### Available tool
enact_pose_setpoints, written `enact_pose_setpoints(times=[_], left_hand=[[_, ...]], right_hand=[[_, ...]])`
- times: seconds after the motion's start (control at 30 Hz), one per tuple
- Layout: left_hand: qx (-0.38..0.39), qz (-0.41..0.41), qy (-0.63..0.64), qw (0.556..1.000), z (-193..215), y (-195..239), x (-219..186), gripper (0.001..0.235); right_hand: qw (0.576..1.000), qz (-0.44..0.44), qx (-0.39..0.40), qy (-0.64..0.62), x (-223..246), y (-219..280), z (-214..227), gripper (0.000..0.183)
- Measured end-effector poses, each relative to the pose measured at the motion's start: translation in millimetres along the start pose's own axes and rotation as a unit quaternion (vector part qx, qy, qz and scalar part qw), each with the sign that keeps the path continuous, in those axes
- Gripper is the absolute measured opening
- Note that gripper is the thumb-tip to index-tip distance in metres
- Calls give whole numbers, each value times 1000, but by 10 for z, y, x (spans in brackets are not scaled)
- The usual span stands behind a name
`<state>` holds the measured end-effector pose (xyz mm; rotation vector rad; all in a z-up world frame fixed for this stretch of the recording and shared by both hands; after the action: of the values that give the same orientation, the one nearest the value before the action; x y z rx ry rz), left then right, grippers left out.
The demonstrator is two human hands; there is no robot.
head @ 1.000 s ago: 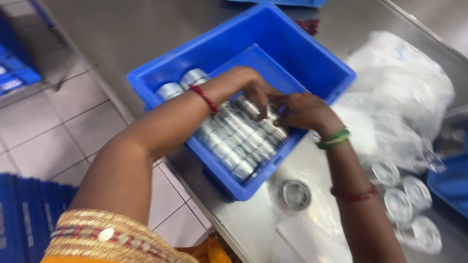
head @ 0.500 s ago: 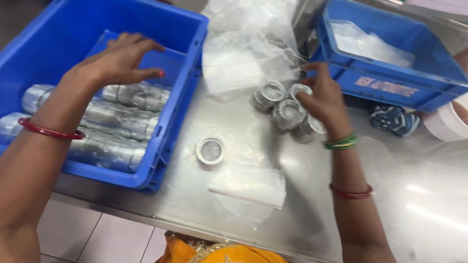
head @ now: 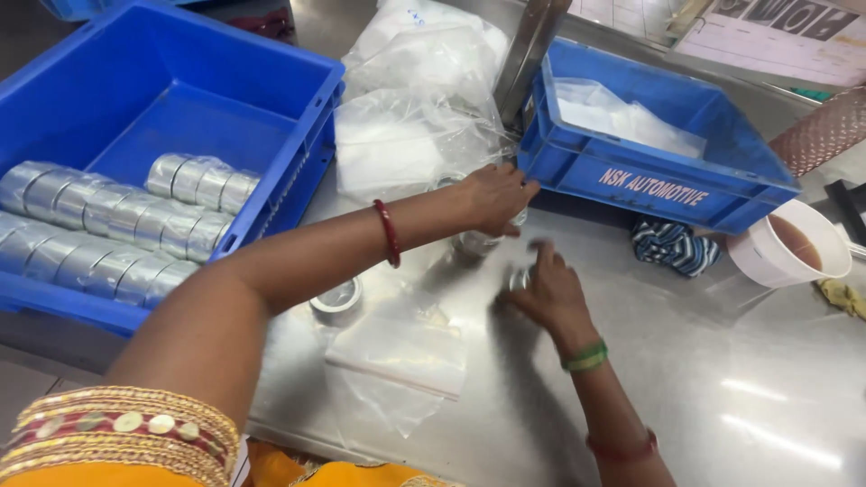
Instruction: Wrapping metal components in protective plastic film and organizing them into a storage crate.
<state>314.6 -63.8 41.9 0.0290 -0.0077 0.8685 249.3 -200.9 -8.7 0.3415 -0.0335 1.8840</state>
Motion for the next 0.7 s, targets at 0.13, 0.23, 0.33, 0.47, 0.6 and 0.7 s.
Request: enact_pose_setpoints(times=[0.13, 0.23, 0.33, 0.47, 0.6, 0.7], left_hand=[[-16, 62, 9, 998, -9, -353, 147, 87], [89, 116, 21, 989, -188, -508, 212, 92], [136, 148, 57, 978, -291, -548, 177, 98], [139, 183, 127, 965, -403, -606, 21, 82], [74, 107, 147, 981, -481, -559, -476, 67], [58, 46, 208, 975, -446, -419, -818, 56]], right_hand=[[999, -25, 35, 8, 13, 452, 88, 70], [994, -69, 81, -33, -17, 656, 172, 58], [992, -89, 84, -44, -78, 709, 211, 54], [991, -102, 81, -34, -240, 633, 173, 50], [997, -67, 33, -14, -414, 558, 188, 43], [993, -88, 37, -62, -637, 569, 372, 44]])
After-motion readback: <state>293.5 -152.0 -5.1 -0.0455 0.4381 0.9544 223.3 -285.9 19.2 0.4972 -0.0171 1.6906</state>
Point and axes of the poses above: each hand's wrist, its own y-axis away from the middle knuckle, its own z-axis out of the back of the hand, x = y × z, the point moved 6 cm from there along -y, towards the middle knuckle, and after that the axes turned 12 degrees about x, right-handed, at the moved point
